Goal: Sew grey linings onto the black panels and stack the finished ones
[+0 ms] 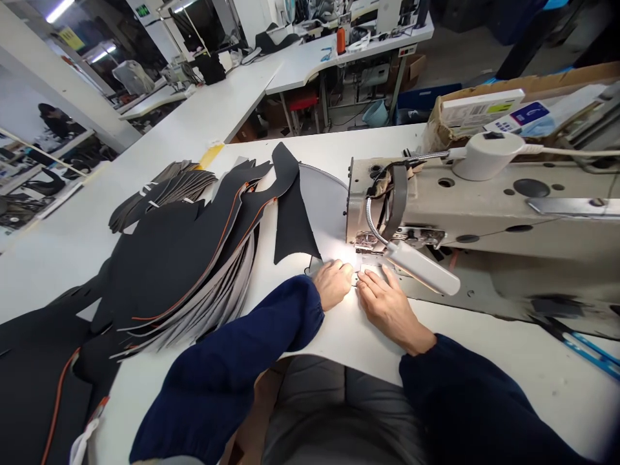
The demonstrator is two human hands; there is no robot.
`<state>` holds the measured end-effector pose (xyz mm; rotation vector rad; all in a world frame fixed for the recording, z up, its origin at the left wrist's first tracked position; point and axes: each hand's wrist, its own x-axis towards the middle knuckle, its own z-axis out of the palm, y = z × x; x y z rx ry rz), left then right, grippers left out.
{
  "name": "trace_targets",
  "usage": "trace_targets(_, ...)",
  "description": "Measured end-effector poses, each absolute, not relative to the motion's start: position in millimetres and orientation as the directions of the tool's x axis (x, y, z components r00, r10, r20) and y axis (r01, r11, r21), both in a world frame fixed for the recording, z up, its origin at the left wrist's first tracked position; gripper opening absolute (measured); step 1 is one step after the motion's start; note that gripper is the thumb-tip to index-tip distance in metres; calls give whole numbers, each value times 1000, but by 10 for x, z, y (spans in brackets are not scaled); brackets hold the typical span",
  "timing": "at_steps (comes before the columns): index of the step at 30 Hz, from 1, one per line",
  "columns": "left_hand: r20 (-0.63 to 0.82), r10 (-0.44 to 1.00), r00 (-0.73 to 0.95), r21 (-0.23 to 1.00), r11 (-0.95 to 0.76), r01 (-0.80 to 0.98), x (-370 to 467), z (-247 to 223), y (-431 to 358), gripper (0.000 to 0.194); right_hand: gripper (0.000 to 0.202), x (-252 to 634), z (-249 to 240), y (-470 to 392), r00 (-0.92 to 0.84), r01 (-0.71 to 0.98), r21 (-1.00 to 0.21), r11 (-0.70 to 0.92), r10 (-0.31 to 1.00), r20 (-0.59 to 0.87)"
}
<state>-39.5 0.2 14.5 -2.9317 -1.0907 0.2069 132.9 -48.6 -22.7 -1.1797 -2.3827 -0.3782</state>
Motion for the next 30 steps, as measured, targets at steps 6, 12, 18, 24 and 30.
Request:
trace_targets(6,-98,665,740,-62,-746,663,-368,141,-50,30,15,1367,-87,-486,-454,824,1,567,659,600)
trace_targets(12,-72,690,720,-27,-723,690,-386,107,-68,29,20,1299,-157,-456,-530,823,75,563,715,456)
trace_targets(18,-73,744,664,-8,-667,745,-345,113,1,35,25,1258,-224,-377,-519,830,67,554,720,461)
trace_targets(24,-56,814,578,21,-578,816,-230,173,147,37,28,1231,-232,-275,-472,859,77,506,725,501)
trace_targets(30,-30,860,510,108,-505,856,-122,166,225,34,23,1265,-237,-274,-441,863,24,504,731,521)
